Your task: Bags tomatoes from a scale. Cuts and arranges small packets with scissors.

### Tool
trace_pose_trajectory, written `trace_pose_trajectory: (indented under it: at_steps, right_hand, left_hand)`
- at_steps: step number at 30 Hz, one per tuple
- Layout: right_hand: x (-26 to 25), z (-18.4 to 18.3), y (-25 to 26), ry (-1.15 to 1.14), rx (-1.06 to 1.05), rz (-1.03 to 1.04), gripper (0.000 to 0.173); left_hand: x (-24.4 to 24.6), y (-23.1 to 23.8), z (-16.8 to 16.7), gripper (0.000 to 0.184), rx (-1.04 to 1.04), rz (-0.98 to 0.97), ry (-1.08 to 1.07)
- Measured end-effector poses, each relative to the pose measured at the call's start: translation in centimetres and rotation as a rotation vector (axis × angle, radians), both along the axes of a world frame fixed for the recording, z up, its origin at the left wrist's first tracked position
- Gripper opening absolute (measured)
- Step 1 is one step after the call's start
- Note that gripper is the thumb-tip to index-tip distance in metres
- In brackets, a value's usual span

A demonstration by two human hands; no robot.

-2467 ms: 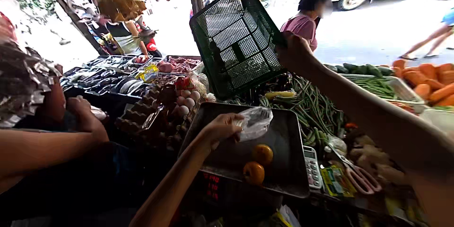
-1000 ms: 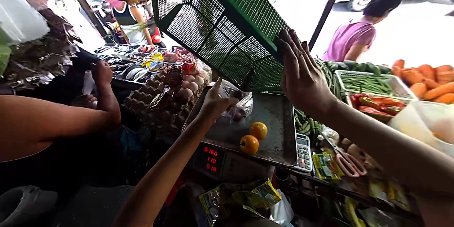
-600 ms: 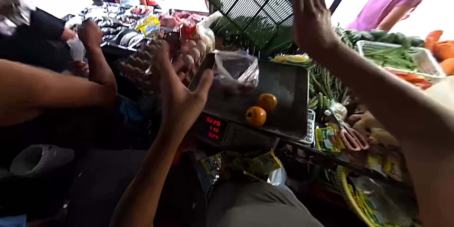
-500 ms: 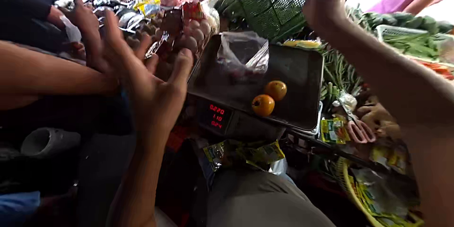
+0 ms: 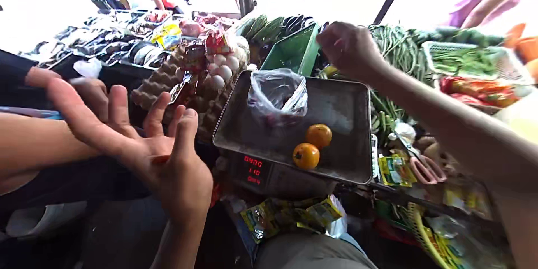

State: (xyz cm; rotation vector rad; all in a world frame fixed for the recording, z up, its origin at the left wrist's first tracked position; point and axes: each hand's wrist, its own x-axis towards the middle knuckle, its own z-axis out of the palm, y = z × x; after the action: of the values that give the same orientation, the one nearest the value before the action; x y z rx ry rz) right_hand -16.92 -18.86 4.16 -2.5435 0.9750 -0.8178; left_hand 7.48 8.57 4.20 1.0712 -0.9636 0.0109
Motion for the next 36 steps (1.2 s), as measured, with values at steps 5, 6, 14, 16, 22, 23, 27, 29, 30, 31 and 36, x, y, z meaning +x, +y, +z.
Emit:
trace_pose_trajectory:
  at_steps: [5, 6, 14, 16, 22, 23, 27, 29, 30, 31, 36]
  right_hand:
    - [-0.8, -6.1, 12.8, 0.475, -0.275, 0.521, 0.071]
    - [-0.8, -7.1, 13.3, 0.495, -0.269, 0.533, 0.066]
    - [-1.0, -6.6, 11.4, -0.079, 0.149, 0.504, 0.055]
    - [0.1, -2.8, 12.1, -0.420, 0.382, 0.491, 0.038]
    - [5.9, 2.9, 8.4, -0.353, 0.965, 0.418, 0.051]
    - [6.9, 1.8, 7.5, -0.263, 0.931, 0.419, 0.048]
    - [9.2, -0.4, 6.0, 0.288, 0.505, 0.324, 0.048]
    - [9.5, 0.1, 6.4, 0.445, 0.440, 0.240, 0.050]
    - [9.5, 0.3, 6.6, 0.430, 0.456, 0.216, 0.049]
    - [9.3, 0.5, 6.7, 0.377, 0.493, 0.204, 0.048]
    - [5.7, 0.9, 6.4, 0.155, 0.391, 0.250, 0.040]
  left_hand:
    - [-1.7, -5.4, 0.9, 0.051, 0.293, -0.109, -0.315]
    - [-1.8, -6.7, 0.9, 0.042, 0.461, -0.132, -0.372]
    - [-1.8, -12.7, -4.9, 0.056, 0.850, -0.233, -0.388]
    - [-2.2, -11.8, -5.2, 0.058, 0.792, -0.239, -0.247]
    - [-4.6, -8.4, -1.9, 0.024, 0.450, -0.505, 0.546]
    - [-4.7, -8.2, -1.7, 0.024, 0.412, -0.472, 0.539]
    - [-4.0, -7.9, -1.8, 0.023, 0.311, -0.437, 0.275]
    - [-4.2, -7.2, -1.8, 0.022, 0.284, -0.452, 0.030]
    - [-4.4, -6.9, -2.0, 0.023, 0.259, -0.431, -0.086]
    - [-4.6, -6.5, -2.2, 0.026, 0.234, -0.391, -0.196]
    - [-5.8, -1.1, -8.0, 0.023, 0.147, -0.112, -0.631]
